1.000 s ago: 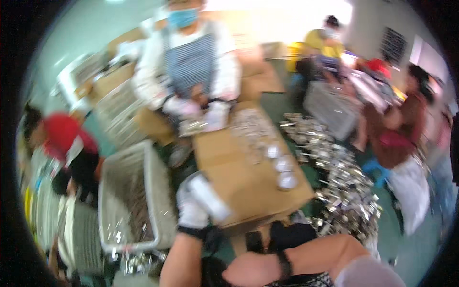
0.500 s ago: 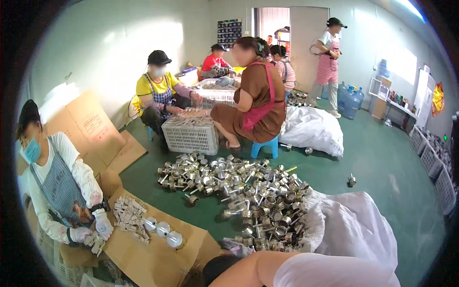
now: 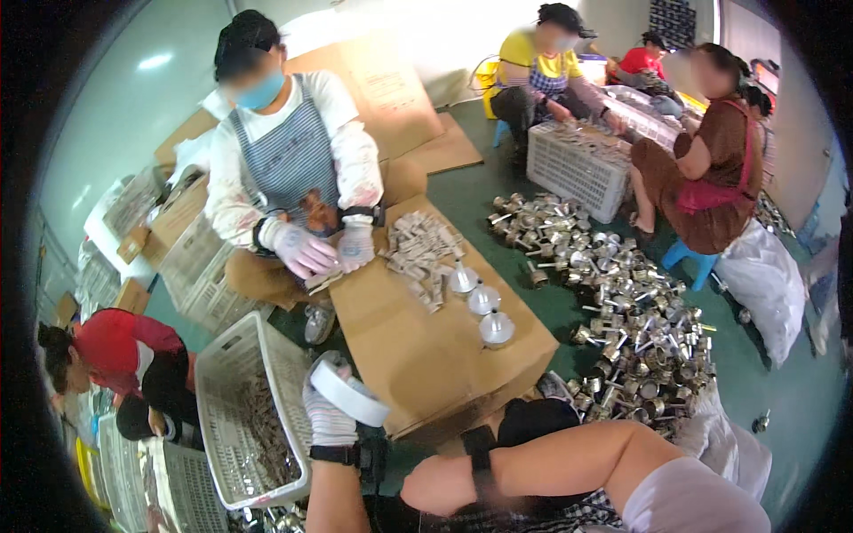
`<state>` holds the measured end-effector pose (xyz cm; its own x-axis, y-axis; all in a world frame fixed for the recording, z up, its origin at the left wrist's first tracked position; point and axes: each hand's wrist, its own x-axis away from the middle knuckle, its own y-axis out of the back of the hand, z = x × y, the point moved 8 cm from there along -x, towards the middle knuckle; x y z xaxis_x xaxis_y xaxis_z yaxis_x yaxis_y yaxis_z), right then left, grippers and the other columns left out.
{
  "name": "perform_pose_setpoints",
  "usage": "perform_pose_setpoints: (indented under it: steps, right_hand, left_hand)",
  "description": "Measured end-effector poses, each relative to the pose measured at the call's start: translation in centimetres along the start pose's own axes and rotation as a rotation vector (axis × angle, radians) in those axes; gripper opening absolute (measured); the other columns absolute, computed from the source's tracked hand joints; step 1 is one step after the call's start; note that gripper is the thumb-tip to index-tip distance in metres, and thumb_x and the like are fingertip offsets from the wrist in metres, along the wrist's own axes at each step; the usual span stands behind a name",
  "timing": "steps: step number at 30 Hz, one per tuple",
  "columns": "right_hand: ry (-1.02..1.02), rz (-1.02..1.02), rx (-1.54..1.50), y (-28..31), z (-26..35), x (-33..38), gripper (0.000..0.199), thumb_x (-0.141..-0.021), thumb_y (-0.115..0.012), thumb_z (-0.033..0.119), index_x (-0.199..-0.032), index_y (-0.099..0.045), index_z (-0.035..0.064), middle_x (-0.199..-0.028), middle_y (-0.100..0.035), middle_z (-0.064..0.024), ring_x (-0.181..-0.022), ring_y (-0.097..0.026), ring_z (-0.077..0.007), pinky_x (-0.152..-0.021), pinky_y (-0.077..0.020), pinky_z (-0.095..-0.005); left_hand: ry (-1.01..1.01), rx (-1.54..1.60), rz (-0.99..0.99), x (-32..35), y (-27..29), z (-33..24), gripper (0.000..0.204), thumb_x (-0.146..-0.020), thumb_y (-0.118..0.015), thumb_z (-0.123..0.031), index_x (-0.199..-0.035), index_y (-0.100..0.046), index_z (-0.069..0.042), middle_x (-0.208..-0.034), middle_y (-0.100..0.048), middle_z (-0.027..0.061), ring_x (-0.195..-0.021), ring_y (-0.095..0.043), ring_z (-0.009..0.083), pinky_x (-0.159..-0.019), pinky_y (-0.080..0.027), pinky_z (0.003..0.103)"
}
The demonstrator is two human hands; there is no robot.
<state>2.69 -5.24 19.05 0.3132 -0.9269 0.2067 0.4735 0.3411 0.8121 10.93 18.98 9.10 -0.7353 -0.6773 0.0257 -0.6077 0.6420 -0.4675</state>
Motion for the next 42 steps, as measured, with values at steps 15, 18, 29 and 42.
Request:
perform_pose_setpoints:
  steps: [15,18,29,42]
  right_hand:
    - [0.013,-0.135,-0.091,0.9,-1.7,1.4,0.012,-0.06,-0.06,0.007,-0.065,-0.063,-0.004,-0.066,-0.062,-0.0203,-0.064,-0.063,-0.036,-0.052,-0.0509,-0.0428]
    - [0.021,-0.156,-0.089,0.7,-2.0,1.5,0.012,-0.06,-0.06,0.007,-0.065,-0.062,-0.004,-0.065,-0.061,-0.021,-0.064,-0.063,-0.0364,-0.052,-0.0508,-0.043]
    - [-0.031,-0.124,-0.072,1.8,-2.0,2.0,0.013,-0.06,-0.061,0.008,-0.063,-0.061,-0.0044,-0.065,-0.061,-0.0216,-0.062,-0.062,-0.0374,-0.052,-0.0504,-0.0427]
    - [-0.043,-0.043,-0.07,2.0,-1.8,2.0,0.015,-0.068,-0.061,0.011,-0.07,-0.063,-0.0041,-0.07,-0.062,-0.0223,-0.067,-0.062,-0.0388,-0.056,-0.0507,-0.045]
  left_hand:
    - [0.084,0.322,-0.074,1.3,-4.5,0.0,0.019,-0.069,-0.058,0.006,-0.088,-0.063,0.003,-0.076,-0.063,0.0156,-0.064,-0.061,0.0276,-0.058,-0.054,0.037]
    - [0.048,0.304,-0.083,1.3,-5.0,-0.6,0.022,-0.066,-0.061,0.008,-0.087,-0.064,0.003,-0.079,-0.064,0.0152,-0.065,-0.062,0.027,-0.059,-0.054,0.035]
    - [0.005,0.303,-0.051,1.6,-7.0,-1.6,0.017,-0.07,-0.06,0.003,-0.087,-0.064,0.002,-0.082,-0.064,0.0149,-0.069,-0.062,0.0261,-0.059,-0.055,0.035]
    - [0.068,0.09,-0.145,-0.2,-4.4,1.4,0.02,-0.081,-0.049,-0.01,-0.086,-0.064,0.003,-0.078,-0.063,0.0167,-0.062,-0.059,0.0274,-0.054,-0.052,0.036]
